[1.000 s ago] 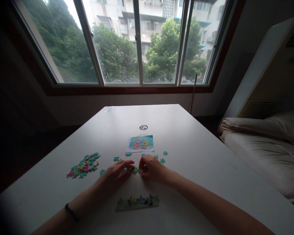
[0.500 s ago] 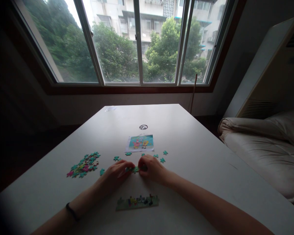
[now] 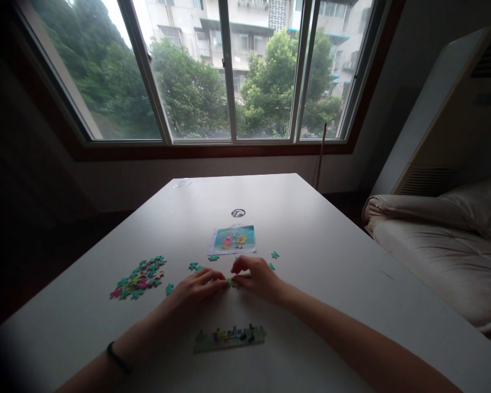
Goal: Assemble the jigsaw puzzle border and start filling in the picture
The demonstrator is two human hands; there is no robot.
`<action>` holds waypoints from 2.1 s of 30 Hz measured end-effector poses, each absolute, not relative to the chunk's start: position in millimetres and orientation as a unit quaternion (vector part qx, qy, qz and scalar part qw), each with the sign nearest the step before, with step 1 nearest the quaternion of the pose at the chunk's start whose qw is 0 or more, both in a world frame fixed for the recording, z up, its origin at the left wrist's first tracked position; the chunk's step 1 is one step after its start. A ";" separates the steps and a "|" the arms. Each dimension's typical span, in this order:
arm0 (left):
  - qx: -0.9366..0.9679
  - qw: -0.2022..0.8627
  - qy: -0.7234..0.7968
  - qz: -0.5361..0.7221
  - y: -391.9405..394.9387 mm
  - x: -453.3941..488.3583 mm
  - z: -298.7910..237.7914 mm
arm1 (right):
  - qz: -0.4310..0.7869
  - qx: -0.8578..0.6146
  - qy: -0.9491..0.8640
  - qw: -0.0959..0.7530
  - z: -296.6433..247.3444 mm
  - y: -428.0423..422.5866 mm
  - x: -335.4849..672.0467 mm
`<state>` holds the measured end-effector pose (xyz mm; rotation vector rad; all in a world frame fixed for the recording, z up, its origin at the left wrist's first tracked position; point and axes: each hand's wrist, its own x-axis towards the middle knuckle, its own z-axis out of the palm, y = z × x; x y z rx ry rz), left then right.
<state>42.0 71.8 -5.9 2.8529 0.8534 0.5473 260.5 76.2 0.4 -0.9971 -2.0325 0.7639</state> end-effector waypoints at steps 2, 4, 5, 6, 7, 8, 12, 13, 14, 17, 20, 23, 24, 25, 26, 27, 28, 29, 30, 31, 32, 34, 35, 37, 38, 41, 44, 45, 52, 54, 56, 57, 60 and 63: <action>0.944 0.041 0.282 0.168 71.6 42.2 -4.7 | 0.271 -0.397 -0.786 0.390 7.6 78.8 265.4; 0.946 0.028 0.281 0.160 71.1 42.5 -3.0 | 0.244 -0.413 -0.778 0.406 13.5 81.4 270.8; 0.947 0.024 0.281 0.156 70.7 42.7 -2.2 | 0.235 -0.422 -0.773 0.411 15.1 82.4 273.2; 0.947 0.022 0.282 0.154 70.3 43.0 -1.2 | 0.229 -0.429 -0.770 0.414 15.6 83.3 275.1; 0.947 0.021 0.285 0.151 69.7 43.5 -0.2 | 0.224 -0.432 -0.769 0.414 14.9 84.0 276.4; 0.946 0.020 0.288 0.147 68.9 44.0 0.9 | 0.221 -0.431 -0.772 0.411 13.0 84.4 277.0; 0.945 0.015 0.299 0.131 64.8 47.1 5.7 | 0.218 -0.426 -0.796 0.371 0.5 84.1 275.0; 0.946 0.012 0.298 0.127 63.7 47.6 6.7 | 0.221 -0.427 -0.799 0.361 -2.2 83.5 274.1; 0.946 0.012 0.297 0.126 62.7 48.0 7.4 | 0.225 -0.429 -0.801 0.352 -4.2 82.7 273.5; 0.942 0.035 0.302 0.146 60.7 47.9 8.0 | 0.229 -0.427 -0.813 0.324 -6.3 79.9 272.9; 0.933 0.067 0.307 0.175 59.3 47.9 7.4 | 0.212 -0.430 -0.821 0.309 -5.2 77.7 273.7; 0.930 0.067 0.315 0.176 57.0 49.6 7.8 | 0.204 -0.434 -0.822 0.307 -4.2 76.6 274.1; 0.931 0.064 0.315 0.175 56.2 50.3 8.2 | 0.204 -0.434 -0.822 0.308 -4.0 76.5 274.0; 0.931 0.064 0.314 0.176 55.8 50.7 8.7 | 0.204 -0.433 -0.822 0.309 -3.9 76.4 273.8; 0.930 0.066 0.313 0.179 55.9 50.7 9.1 | 0.205 -0.434 -0.821 0.310 -3.8 76.3 273.7; 0.929 0.073 0.314 0.184 56.5 50.2 9.3 | 0.206 -0.435 -0.820 0.311 -3.9 76.4 273.5; 0.924 0.084 0.321 0.191 57.7 49.2 9.2 | 0.207 -0.435 -0.819 0.312 -4.0 76.5 273.4; 0.916 0.100 0.332 0.201 59.5 47.7 8.7 | 0.210 -0.435 -0.818 0.313 -4.3 76.7 273.4; 0.905 0.118 0.347 0.214 61.6 45.9 7.6 | 0.212 -0.435 -0.817 0.313 -4.7 76.9 273.4; 0.893 0.137 0.363 0.230 63.8 43.9 6.1 | 0.213 -0.434 -0.817 0.314 -5.2 77.1 273.5; 0.880 0.157 0.377 0.244 66.0 41.9 4.2 | 0.214 -0.433 -0.817 0.314 -5.8 77.3 273.7; 0.859 0.186 0.395 0.266 69.4 38.6 -0.3 | 0.215 -0.431 -0.818 0.316 -6.9 77.5 273.9; 0.855 0.195 0.397 0.270 70.4 37.5 -2.4 | 0.216 -0.429 -0.818 0.315 -7.3 77.4 274.0; 0.854 0.207 0.393 0.272 71.1 36.7 -5.2 | 0.219 -0.425 -0.820 0.315 -7.9 76.8 273.9; 0.852 0.212 0.391 0.275 71.1 36.8 -5.5 | 0.221 -0.423 -0.821 0.314 -8.1 76.3 273.9; 0.838 0.233 0.386 0.308 71.7 37.3 -1.8 | 0.225 -0.410 -0.825 0.317 -8.8 75.0 274.4; 0.813 0.252 0.383 0.358 76.5 33.7 7.0 | 0.206 -0.392 -0.829 0.341 -9.4 74.2 276.0; 0.804 0.255 0.389 0.370 79.1 31.0 10.0 | 0.196 -0.381 -0.831 0.354 -8.9 73.8 276.6; 0.767 0.243 0.460 0.377 96.8 3.5 25.3 | 0.199 -0.239 -0.900 0.307 11.8 59.7 273.1; 0.764 0.242 0.472 0.367 99.3 -2.4 28.5 | 0.199 -0.215 -0.919 0.263 18.2 54.4 270.3; 0.761 0.240 0.484 0.358 100.9 -6.8 30.7 | 0.197 -0.210 -0.931 0.225 22.1 50.9 268.0; 0.760 0.239 0.489 0.355 101.5 -8.5 31.2 | 0.196 -0.212 -0.934 0.209 23.1 49.9 267.2; 0.757 0.235 0.501 0.347 103.3 -12.0 30.8 | 0.200 -0.219 -0.938 0.180 24.2 49.3 266.4; 0.758 0.230 0.508 0.339 105.0 -13.9 29.1 | 0.205 -0.224 -0.937 0.172 24.4 50.1 266.9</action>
